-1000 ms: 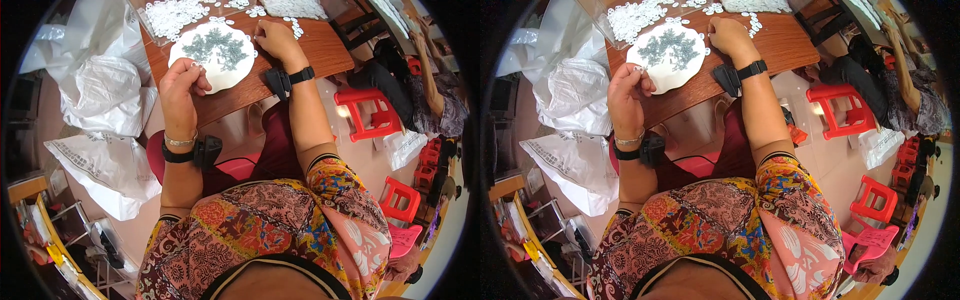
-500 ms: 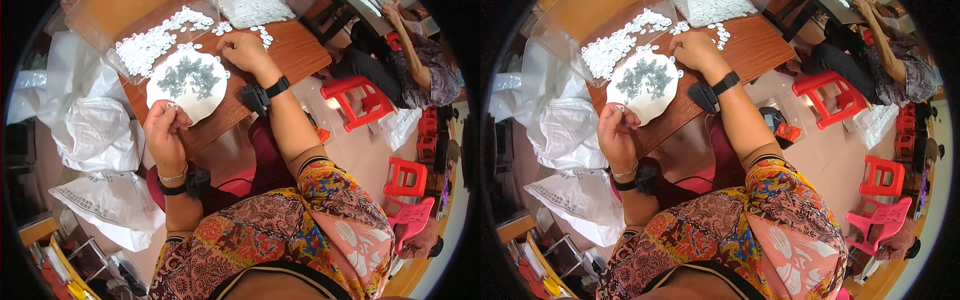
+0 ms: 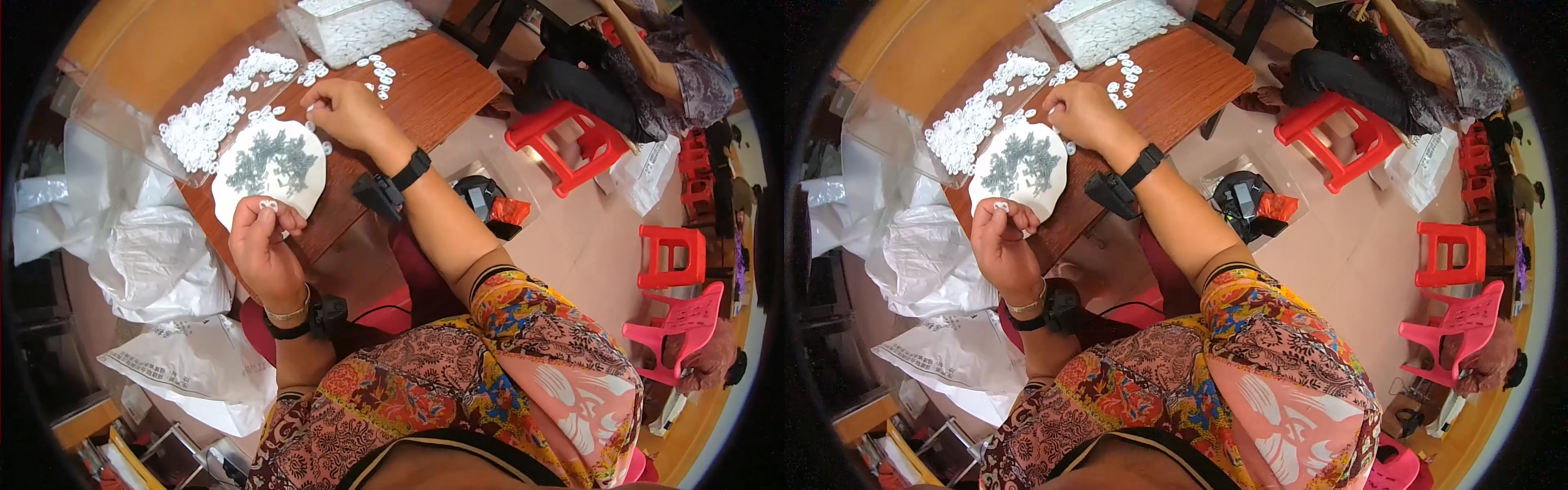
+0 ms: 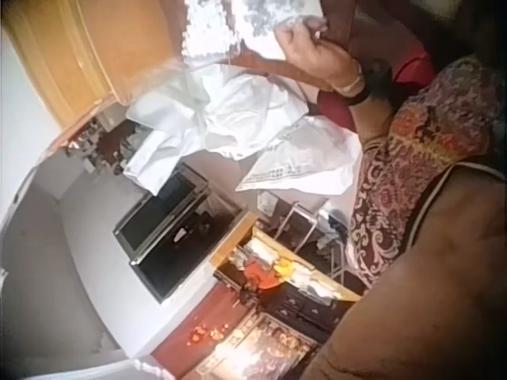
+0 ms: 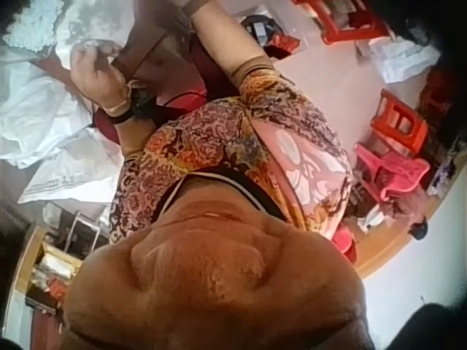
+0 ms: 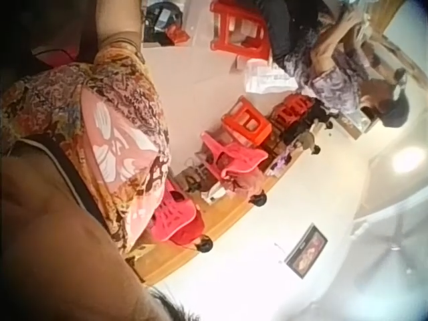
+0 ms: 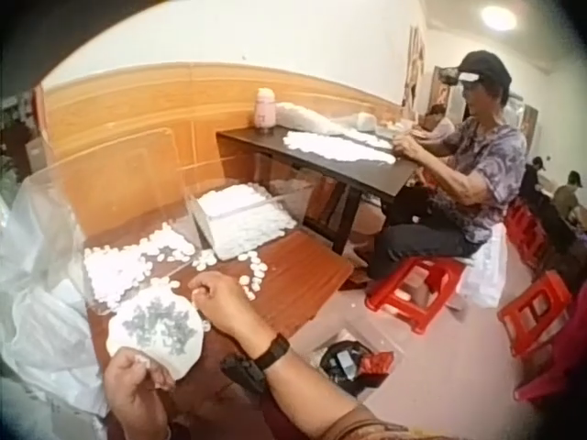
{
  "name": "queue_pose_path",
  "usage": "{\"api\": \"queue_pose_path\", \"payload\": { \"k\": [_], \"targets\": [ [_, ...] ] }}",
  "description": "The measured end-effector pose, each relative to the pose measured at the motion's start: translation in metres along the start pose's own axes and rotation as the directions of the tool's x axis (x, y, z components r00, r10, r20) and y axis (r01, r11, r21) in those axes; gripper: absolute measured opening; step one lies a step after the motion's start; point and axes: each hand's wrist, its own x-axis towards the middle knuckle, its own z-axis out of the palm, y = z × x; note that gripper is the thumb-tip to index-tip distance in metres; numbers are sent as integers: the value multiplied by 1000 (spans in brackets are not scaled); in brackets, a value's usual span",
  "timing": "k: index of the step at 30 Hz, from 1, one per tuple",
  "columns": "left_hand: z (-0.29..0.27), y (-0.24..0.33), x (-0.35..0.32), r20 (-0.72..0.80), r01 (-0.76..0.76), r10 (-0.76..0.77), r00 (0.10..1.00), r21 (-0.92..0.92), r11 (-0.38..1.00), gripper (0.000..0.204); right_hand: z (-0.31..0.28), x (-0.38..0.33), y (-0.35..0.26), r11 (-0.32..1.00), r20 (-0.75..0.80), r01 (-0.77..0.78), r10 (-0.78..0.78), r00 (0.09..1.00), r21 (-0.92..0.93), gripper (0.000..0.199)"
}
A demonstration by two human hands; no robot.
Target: Manually assembling small white plastic components by inserting tiny grey pieces into them.
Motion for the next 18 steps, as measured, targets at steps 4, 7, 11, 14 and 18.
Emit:
{"api": "queue_pose_path", "payload": {
  "k": [4, 7, 11, 14, 18],
  "targets": [
    [8, 3, 0, -9, -16, 17, 1000, 82, 997, 14, 2, -2, 2, 993, 3, 18, -19, 1000, 119, 16],
    [4, 9, 6, -48, -63, 70, 996, 143, 988, 14, 6, -6, -2, 976, -44, 37, -28, 999, 213, 14],
    [7, 19, 14, -78, -123, 142, 987, 211, 970, 14, 12, 0, -3, 974, -120, 135, -114, 986, 183, 12],
    [13, 19, 15, -115, -111, 139, 984, 226, 968, 15, 20, 5, 8, 919, -100, 74, -37, 994, 388, 14],
    [8, 21, 11, -110, -119, 147, 983, 231, 966, 14, 16, 9, 13, 962, -153, 138, -104, 983, 235, 17]
  ]
}}
